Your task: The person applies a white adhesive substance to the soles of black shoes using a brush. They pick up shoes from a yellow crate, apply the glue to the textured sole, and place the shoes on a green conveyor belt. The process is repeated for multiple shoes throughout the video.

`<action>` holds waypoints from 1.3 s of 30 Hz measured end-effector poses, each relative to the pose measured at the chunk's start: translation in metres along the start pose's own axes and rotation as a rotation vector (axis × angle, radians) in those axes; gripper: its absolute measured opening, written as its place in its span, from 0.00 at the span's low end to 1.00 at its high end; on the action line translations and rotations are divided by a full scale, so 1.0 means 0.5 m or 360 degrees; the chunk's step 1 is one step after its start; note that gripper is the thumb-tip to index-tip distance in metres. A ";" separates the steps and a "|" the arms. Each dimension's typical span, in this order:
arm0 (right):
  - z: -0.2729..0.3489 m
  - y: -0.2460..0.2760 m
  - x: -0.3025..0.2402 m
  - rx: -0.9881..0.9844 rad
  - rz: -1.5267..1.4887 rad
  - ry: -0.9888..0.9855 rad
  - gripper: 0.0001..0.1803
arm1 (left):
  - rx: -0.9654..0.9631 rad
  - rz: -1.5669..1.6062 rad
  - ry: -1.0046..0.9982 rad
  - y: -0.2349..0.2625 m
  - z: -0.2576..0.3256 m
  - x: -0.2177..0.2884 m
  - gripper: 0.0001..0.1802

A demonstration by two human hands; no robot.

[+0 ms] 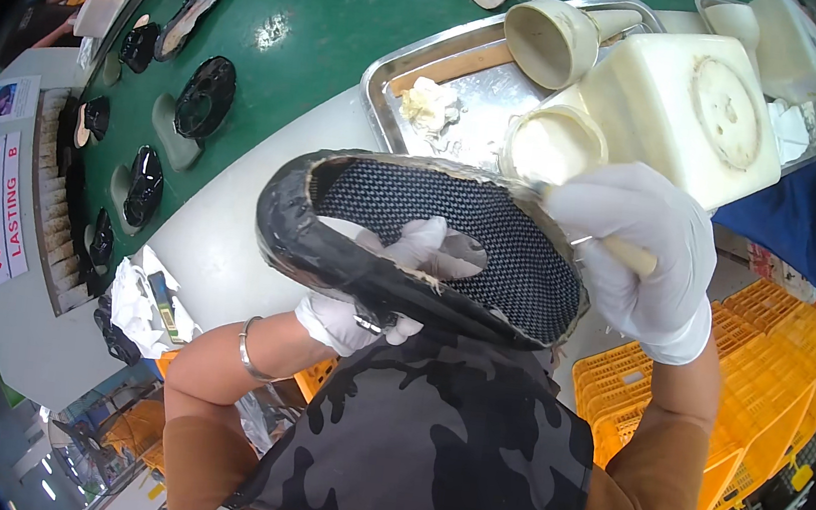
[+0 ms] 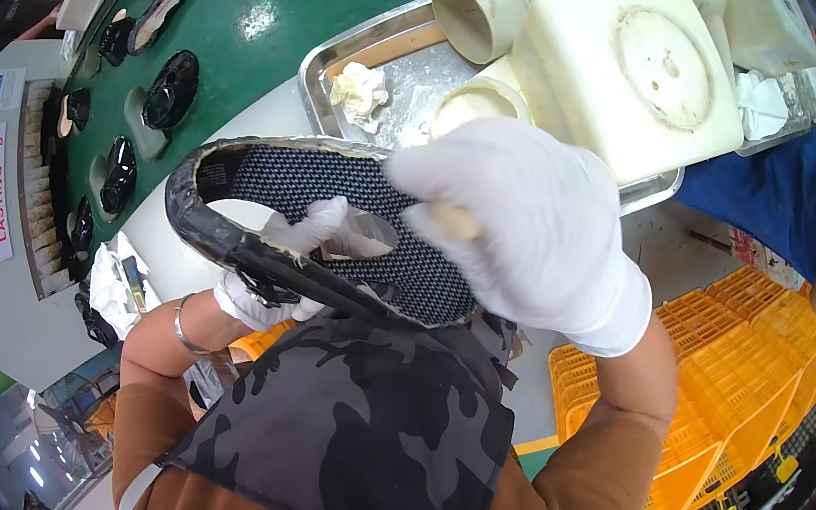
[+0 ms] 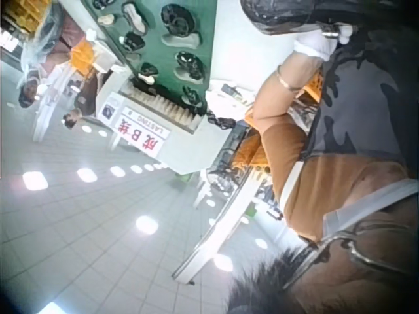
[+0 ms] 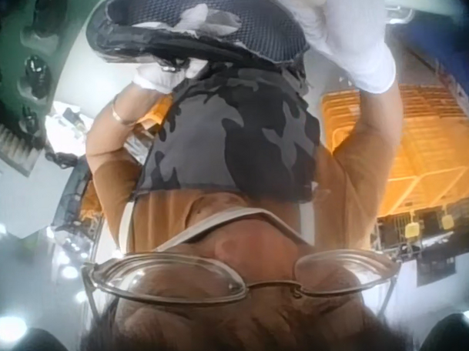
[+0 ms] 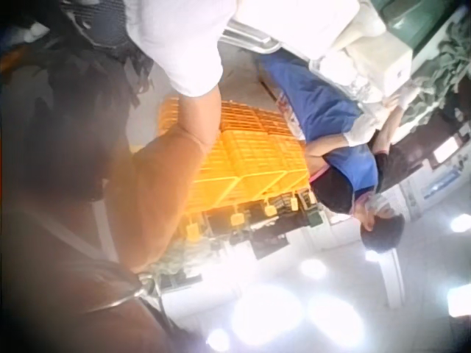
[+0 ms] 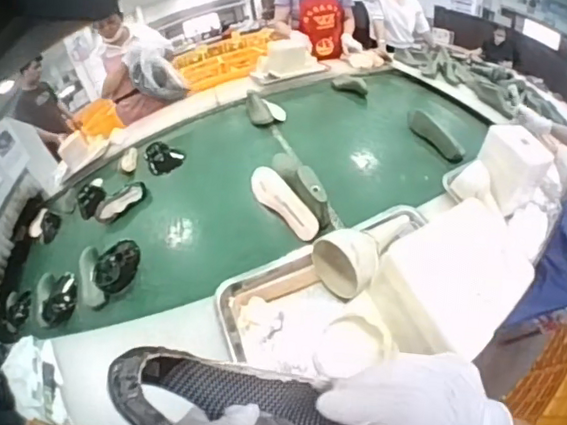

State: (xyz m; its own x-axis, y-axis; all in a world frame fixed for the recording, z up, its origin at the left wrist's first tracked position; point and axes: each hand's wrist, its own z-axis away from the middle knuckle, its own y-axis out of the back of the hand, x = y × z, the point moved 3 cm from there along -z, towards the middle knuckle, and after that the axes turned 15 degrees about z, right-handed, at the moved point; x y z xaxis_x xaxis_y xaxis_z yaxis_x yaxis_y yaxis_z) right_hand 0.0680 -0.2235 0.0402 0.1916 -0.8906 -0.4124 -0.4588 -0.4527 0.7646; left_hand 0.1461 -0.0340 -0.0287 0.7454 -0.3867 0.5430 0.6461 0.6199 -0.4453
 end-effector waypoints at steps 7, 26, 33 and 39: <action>0.026 0.018 -0.012 0.0241 -0.0681 -0.0230 0.11 | 0.0206 0.0086 0.0283 -0.001 0.015 0.010 0.30; 0.101 -0.041 -0.001 0.0238 -0.0057 -0.0225 0.06 | 0.0291 -0.0302 -0.0692 0.022 0.058 0.012 0.18; 0.079 -0.030 -0.026 0.0139 0.0054 -0.0202 0.06 | 0.0464 -0.0098 -0.0188 -0.036 0.078 0.040 0.17; 0.076 -0.049 -0.021 0.0249 0.0070 -0.0110 0.07 | -0.0089 -0.0218 -0.1207 -0.044 0.075 0.037 0.22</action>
State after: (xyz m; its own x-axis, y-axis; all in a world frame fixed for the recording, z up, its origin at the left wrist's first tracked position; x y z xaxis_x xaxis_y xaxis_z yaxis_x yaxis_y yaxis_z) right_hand 0.0442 -0.2016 0.0070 0.1107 -0.9020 -0.4172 -0.5958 -0.3962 0.6986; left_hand 0.1393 -0.0292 0.0176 0.3547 0.1285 0.9261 0.7469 0.5569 -0.3633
